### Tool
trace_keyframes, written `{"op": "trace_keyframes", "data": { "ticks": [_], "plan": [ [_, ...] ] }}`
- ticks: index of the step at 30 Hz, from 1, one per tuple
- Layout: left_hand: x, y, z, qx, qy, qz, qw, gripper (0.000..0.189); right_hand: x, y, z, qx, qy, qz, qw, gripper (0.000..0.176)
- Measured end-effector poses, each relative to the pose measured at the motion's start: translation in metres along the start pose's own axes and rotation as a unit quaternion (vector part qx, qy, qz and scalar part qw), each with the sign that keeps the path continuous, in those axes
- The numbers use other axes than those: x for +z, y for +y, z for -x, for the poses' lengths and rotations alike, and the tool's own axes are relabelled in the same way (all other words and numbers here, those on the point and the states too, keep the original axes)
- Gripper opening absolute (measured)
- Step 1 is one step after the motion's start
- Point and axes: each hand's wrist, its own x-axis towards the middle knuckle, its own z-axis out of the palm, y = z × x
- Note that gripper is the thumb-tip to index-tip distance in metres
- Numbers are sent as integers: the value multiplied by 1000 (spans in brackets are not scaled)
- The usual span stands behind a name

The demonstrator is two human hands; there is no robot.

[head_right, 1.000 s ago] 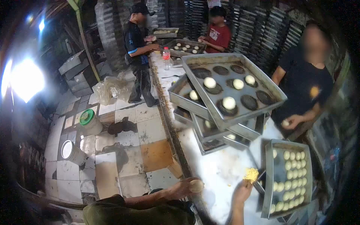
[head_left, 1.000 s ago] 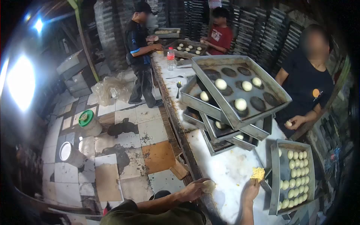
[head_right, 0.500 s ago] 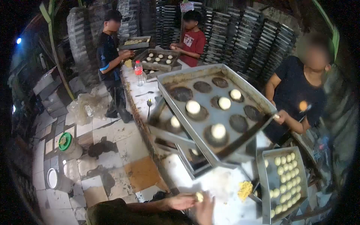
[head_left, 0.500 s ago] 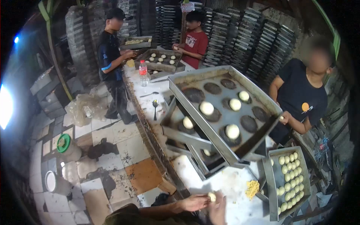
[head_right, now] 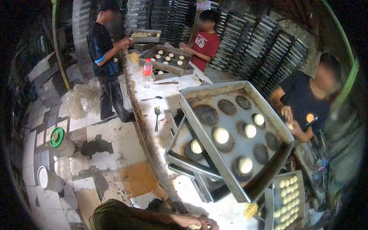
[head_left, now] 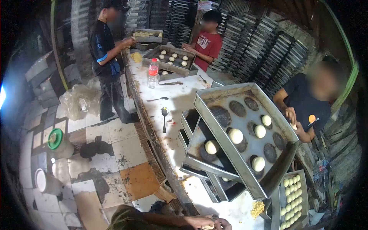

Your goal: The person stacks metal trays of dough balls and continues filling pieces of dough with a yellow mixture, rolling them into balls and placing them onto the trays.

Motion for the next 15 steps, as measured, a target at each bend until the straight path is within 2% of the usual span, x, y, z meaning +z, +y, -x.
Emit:
{"op": "trace_keyframes", "data": {
  "ticks": [1, 2, 3, 4, 5, 6, 7, 8, 9, 10, 11, 12, 13, 14, 15],
  "plan": [
    [1, -3, -2, -25, -22, 20, 999, 26, 0, 8, 6, -2, -3, 2, 1000, 26],
    [13, -23, -7, -24, -18, 19, 999, 26, 5, 7, 16, -8, 75, -29, 997, 25],
    [31, -59, -14, -51, 38, 133, 989, 23, 7, 6, 29, -11, 154, -61, 986, 24],
    [51, -82, -23, -77, 91, 246, 962, 21, 4, -1, 38, -17, 139, -21, 990, 21],
    [67, -70, -37, -78, 90, 248, 961, 21, 15, 93, 40, 18, 179, -267, 947, 19],
    [82, -34, -58, -143, 218, 427, 866, 19, 4, 83, 55, -117, 203, -41, 971, 20],
    [96, 3, -79, -200, 333, 579, 717, 17, -8, 68, 69, -242, 212, 188, 928, 22],
    [108, 39, -100, -203, 330, 580, 717, 17, -19, 77, 81, -256, 240, 160, 923, 18],
    [118, 74, -122, -268, 337, 467, 772, 17, -34, 96, 98, -252, 245, 161, 922, 18],
    [134, 88, -140, -329, 336, 343, 813, 17, -52, 119, 118, -83, 266, -98, 955, 17],
    [164, 49, -151, -195, 293, 141, 925, 20, -69, 136, 136, 92, 263, -352, 894, 17],
    [188, 23, -160, -80, 259, 39, 962, 21, -87, 143, 146, 71, 278, -329, 900, 16],
    [205, 0, -168, 40, 220, -64, 973, 21, -108, 151, 152, 46, 289, -304, 907, 16],
    [211, -18, -172, 36, 65, -171, 982, 30, -128, 172, 151, 12, 319, -258, 912, 17],
    [219, -29, -169, 26, -63, -456, 888, 43, -137, 179, 147, -21, 346, -210, 914, 18]
  ]
}}
